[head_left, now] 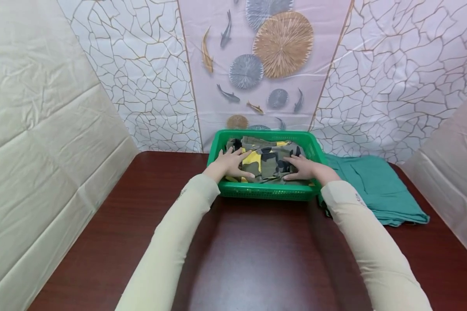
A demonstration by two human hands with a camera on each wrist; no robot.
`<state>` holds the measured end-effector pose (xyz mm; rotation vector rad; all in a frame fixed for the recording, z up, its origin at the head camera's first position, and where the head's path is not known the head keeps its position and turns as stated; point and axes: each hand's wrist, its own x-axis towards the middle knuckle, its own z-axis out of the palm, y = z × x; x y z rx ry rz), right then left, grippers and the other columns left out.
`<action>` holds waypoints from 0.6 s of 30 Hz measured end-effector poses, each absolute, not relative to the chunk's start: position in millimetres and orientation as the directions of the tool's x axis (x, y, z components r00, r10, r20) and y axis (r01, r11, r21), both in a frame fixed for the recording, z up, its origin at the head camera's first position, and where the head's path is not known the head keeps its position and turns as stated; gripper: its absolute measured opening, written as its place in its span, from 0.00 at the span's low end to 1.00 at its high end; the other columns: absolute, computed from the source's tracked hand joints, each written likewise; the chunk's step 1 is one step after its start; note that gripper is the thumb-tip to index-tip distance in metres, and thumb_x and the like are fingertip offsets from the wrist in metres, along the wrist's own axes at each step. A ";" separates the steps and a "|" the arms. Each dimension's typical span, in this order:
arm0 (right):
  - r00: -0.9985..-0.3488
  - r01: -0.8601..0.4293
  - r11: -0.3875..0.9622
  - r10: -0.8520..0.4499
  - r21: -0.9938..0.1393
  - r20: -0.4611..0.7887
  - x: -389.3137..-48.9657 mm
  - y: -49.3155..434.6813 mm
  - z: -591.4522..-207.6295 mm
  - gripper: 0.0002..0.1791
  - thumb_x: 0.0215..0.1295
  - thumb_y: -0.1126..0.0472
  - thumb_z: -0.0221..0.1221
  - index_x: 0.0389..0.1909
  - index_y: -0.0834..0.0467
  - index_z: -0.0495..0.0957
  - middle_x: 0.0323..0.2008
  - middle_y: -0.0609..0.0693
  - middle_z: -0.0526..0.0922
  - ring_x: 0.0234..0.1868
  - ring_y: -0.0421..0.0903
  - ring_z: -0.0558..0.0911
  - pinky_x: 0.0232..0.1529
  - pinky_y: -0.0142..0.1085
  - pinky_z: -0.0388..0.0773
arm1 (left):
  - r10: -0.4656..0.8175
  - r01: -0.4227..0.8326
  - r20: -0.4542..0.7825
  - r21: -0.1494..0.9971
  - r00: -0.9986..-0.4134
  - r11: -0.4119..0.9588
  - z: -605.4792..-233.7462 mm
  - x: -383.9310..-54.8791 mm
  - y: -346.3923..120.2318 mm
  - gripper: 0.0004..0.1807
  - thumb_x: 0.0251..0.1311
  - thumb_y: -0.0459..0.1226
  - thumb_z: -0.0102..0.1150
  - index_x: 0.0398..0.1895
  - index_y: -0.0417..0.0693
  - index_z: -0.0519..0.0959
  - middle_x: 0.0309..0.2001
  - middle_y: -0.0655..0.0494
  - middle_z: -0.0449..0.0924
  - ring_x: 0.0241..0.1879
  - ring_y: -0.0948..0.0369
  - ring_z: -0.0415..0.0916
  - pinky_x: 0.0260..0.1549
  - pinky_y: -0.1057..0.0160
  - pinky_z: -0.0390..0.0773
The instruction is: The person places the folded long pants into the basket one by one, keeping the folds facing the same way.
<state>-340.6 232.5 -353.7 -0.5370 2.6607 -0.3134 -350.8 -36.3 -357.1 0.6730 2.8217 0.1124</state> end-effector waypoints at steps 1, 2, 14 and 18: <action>-0.845 -0.334 0.901 -0.416 -0.276 -0.336 -339.3 232.5 -352.1 0.42 0.69 0.47 0.52 0.74 0.63 0.44 0.72 0.71 0.40 0.71 0.70 0.37 0.67 0.65 0.43 | 0.462 0.445 -0.192 0.123 -0.866 0.887 -356.3 -351.1 -39.3 0.48 0.57 0.68 0.45 0.76 0.64 0.40 0.76 0.51 0.39 0.75 0.45 0.34 0.69 0.38 0.39; -0.847 -0.349 0.901 -0.421 -0.258 -0.325 -338.0 232.9 -350.8 0.41 0.69 0.48 0.52 0.73 0.63 0.45 0.72 0.70 0.42 0.72 0.69 0.39 0.68 0.64 0.45 | 0.472 0.456 -0.169 0.123 -0.865 0.881 -355.8 -350.9 -42.6 0.48 0.58 0.68 0.44 0.76 0.63 0.41 0.76 0.51 0.40 0.75 0.46 0.35 0.70 0.38 0.40; -0.862 -0.452 0.869 -0.484 -0.203 -0.149 -310.4 254.5 -337.6 0.32 0.70 0.54 0.52 0.69 0.66 0.58 0.66 0.70 0.60 0.67 0.69 0.58 0.64 0.61 0.57 | 0.469 0.465 0.031 0.197 -0.883 0.863 -360.5 -334.1 -80.9 0.46 0.60 0.67 0.42 0.75 0.57 0.47 0.75 0.48 0.45 0.74 0.44 0.36 0.70 0.40 0.41; -0.866 -0.458 0.862 -0.488 -0.216 -0.111 -301.1 262.8 -333.4 0.31 0.70 0.54 0.51 0.68 0.65 0.59 0.66 0.71 0.60 0.67 0.69 0.58 0.63 0.63 0.58 | 0.438 0.440 0.061 0.226 -0.897 0.869 -366.7 -330.8 -92.7 0.46 0.60 0.66 0.44 0.75 0.56 0.47 0.75 0.48 0.44 0.75 0.44 0.35 0.70 0.40 0.41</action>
